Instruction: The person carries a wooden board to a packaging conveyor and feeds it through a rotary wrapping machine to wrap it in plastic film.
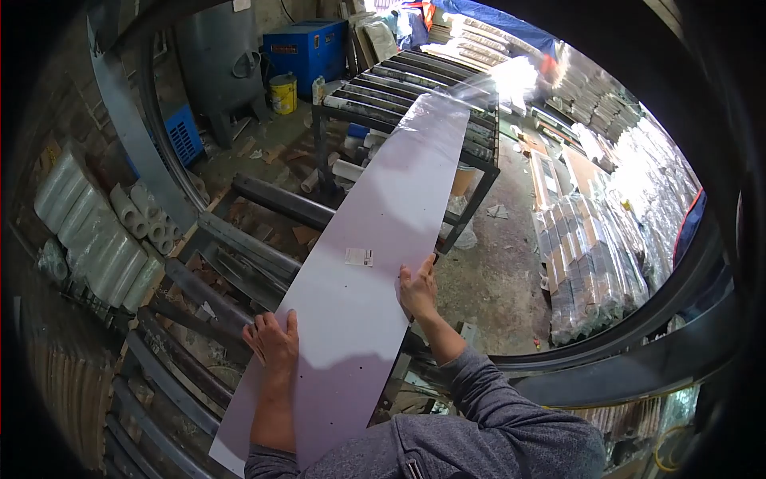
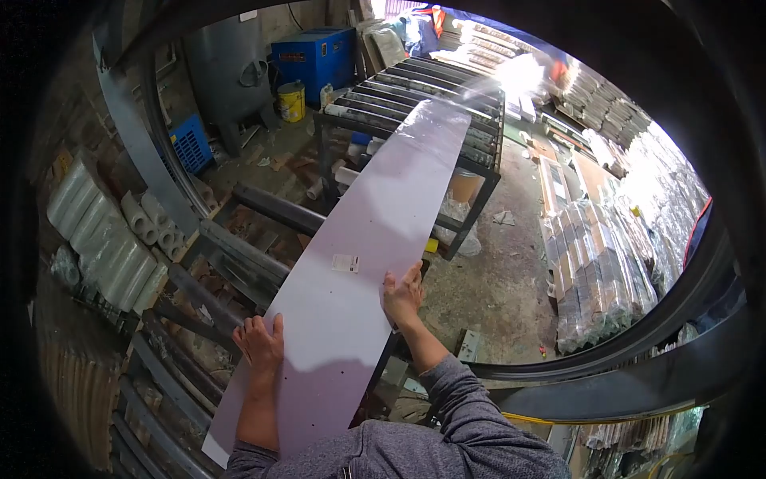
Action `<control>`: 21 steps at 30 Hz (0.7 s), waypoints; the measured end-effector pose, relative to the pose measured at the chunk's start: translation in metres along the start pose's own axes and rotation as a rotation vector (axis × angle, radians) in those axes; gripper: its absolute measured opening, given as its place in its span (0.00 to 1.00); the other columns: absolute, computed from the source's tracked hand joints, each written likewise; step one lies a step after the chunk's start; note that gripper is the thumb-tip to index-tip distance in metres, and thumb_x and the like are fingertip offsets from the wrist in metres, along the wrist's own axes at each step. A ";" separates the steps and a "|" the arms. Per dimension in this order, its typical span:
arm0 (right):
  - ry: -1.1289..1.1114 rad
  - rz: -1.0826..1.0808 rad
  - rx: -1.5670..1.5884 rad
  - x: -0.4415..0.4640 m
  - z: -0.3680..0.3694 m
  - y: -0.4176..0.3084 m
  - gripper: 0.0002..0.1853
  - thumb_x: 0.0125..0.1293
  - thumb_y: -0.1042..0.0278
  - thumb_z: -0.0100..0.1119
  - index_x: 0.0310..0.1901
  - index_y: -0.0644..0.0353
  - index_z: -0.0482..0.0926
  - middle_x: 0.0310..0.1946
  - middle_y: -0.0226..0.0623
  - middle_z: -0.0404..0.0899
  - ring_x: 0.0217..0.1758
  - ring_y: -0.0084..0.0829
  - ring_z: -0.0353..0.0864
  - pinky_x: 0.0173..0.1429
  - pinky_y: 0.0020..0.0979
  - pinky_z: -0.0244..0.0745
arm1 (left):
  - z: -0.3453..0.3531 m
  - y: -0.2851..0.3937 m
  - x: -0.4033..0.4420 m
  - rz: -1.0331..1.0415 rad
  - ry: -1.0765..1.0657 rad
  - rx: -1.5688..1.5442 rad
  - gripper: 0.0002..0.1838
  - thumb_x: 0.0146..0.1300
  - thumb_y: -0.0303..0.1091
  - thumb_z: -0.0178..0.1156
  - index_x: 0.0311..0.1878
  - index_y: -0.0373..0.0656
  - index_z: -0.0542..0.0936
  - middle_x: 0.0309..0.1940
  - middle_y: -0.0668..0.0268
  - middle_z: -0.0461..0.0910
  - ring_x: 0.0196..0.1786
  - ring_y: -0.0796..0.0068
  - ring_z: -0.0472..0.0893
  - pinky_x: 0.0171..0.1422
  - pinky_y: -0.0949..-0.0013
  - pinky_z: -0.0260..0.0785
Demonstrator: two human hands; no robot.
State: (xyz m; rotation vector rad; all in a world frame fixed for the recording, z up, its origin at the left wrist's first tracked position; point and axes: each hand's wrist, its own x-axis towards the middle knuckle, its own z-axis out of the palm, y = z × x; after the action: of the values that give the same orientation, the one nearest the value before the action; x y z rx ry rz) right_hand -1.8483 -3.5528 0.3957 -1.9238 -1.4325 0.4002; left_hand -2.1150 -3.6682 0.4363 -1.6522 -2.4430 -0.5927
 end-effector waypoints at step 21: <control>0.010 0.032 0.035 -0.002 0.001 -0.001 0.42 0.60 0.52 0.51 0.66 0.72 0.44 0.62 0.57 0.57 0.64 0.51 0.60 0.66 0.46 0.51 | 0.031 0.024 0.030 0.058 0.067 0.027 0.22 0.59 0.52 0.55 0.29 0.38 0.76 0.30 0.54 0.76 0.39 0.56 0.77 0.58 0.52 0.58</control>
State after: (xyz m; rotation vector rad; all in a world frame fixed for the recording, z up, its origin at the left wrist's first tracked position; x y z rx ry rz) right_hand -1.8498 -3.5540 0.3952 -1.9204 -1.3810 0.4266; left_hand -2.1010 -3.6225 0.4233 -1.6589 -2.3381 -0.5939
